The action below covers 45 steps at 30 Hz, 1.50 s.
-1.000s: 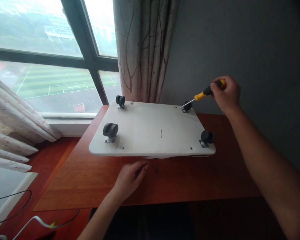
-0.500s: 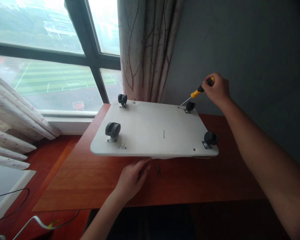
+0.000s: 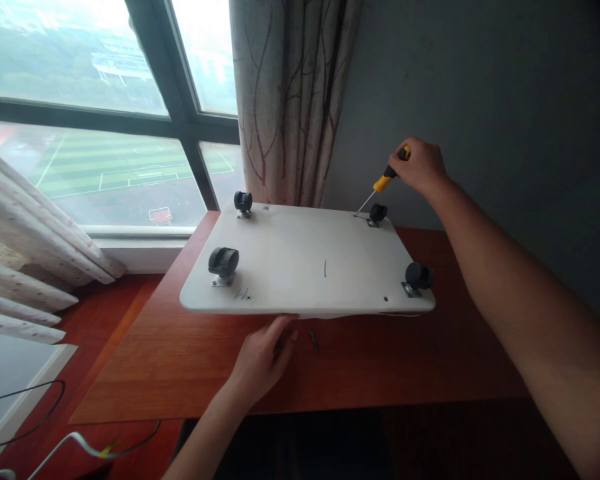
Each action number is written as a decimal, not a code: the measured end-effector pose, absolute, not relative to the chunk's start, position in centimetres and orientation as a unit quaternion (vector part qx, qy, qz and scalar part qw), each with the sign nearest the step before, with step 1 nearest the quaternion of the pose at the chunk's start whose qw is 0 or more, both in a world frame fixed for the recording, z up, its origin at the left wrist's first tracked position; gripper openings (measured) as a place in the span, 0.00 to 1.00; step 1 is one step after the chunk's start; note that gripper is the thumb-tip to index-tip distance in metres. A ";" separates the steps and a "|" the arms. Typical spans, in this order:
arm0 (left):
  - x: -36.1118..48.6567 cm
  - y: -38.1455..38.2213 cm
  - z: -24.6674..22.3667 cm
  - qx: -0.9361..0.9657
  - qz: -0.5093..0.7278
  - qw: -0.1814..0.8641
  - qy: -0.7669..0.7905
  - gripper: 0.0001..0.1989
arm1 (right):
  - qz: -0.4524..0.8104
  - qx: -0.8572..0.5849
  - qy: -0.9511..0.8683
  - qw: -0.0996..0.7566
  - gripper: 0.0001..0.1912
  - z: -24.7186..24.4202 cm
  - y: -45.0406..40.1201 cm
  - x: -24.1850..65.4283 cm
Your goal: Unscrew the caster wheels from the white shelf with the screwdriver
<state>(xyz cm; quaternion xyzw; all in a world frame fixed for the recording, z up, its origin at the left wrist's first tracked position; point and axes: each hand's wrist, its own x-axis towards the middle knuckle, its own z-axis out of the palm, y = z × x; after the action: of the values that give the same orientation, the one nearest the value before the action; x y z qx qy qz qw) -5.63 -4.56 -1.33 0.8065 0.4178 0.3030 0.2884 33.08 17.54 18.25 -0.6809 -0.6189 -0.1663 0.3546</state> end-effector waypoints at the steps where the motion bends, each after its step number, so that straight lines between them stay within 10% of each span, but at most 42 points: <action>1: -5.7 -4.7 -1.4 0.806 0.316 0.286 0.410 0.13 | -0.163 -0.685 -0.618 0.351 0.08 18.3 17.5 32.9; 19: -5.4 -4.4 -1.9 0.788 0.345 0.283 0.424 0.34 | -0.123 -0.773 -0.615 0.098 0.25 22.9 16.7 29.1; 26: -5.3 -4.4 -1.8 0.790 0.344 0.276 0.425 0.34 | 0.022 -0.757 -0.646 0.098 0.29 23.8 18.1 29.2; 35: -5.3 -4.3 -1.8 0.793 0.338 0.268 0.430 0.33 | -0.089 -0.742 -0.661 0.073 0.16 22.8 18.8 30.8; 45: -5.3 -4.4 -1.6 0.794 0.339 0.268 0.428 0.33 | -0.098 -0.768 -0.623 0.116 0.29 22.4 19.2 31.5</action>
<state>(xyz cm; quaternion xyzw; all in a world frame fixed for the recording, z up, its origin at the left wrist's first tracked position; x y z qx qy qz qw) -5.25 -4.40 -1.57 0.7936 0.4284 0.3388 0.2681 31.45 19.19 22.35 -0.7677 -0.6226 -0.0981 0.1158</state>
